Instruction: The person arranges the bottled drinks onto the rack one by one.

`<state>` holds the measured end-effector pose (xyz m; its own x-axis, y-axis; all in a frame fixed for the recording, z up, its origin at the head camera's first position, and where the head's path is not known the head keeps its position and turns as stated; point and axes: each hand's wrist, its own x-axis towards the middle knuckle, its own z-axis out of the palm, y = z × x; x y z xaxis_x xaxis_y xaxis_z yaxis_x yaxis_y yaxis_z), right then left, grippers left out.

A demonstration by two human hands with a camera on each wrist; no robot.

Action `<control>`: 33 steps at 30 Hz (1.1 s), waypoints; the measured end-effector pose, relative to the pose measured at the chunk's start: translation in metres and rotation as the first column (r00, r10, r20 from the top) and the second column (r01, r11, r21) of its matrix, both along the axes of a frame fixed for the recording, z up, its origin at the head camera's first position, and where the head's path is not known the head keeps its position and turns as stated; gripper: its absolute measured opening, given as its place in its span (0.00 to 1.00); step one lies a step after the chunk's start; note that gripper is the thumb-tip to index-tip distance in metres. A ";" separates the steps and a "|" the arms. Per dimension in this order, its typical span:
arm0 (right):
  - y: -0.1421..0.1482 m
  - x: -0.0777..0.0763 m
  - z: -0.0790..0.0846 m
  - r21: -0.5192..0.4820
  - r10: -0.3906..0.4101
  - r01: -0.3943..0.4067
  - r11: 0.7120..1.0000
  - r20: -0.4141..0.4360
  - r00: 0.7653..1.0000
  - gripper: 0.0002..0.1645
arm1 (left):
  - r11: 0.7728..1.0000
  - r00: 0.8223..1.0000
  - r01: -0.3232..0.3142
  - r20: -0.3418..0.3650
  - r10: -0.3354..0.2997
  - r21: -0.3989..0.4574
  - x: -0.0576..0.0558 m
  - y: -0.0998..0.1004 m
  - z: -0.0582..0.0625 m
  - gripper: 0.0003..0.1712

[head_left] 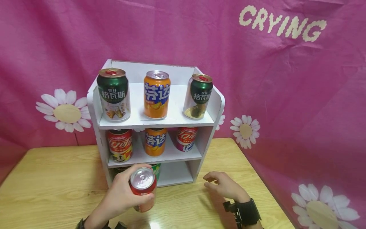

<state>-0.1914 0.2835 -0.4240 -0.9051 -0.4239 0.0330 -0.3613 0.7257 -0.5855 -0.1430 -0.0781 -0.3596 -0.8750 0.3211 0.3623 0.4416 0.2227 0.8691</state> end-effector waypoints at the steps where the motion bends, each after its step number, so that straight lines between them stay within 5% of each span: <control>1: 0.001 0.000 0.000 -0.003 0.000 0.000 1.000 0.001 1.000 0.16 | 1.000 1.000 0.011 0.003 -0.011 -0.023 -0.001 0.006 -0.005 0.35; 11: 0.001 -0.004 -0.002 -0.066 0.012 -0.011 0.998 0.025 1.000 0.16 | 0.985 0.993 0.109 0.053 -0.103 -0.133 -0.025 0.062 -0.050 0.35; 22: 0.006 -0.003 -0.008 -0.054 -0.012 0.013 0.998 0.024 1.000 0.15 | 0.992 1.000 0.006 0.028 -0.003 -0.128 -0.047 0.114 -0.084 0.37; 33: 0.005 -0.005 -0.004 -0.072 -0.002 0.005 0.997 0.040 0.999 0.15 | 0.980 0.990 -0.137 -0.009 0.137 -0.145 -0.072 0.130 -0.094 0.36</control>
<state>-0.1969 0.2887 -0.4285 -0.9080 -0.4182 0.0271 -0.3336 0.6822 -0.6506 -0.2147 0.0524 -0.4538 -0.9149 0.2468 0.3196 0.3969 0.4044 0.8239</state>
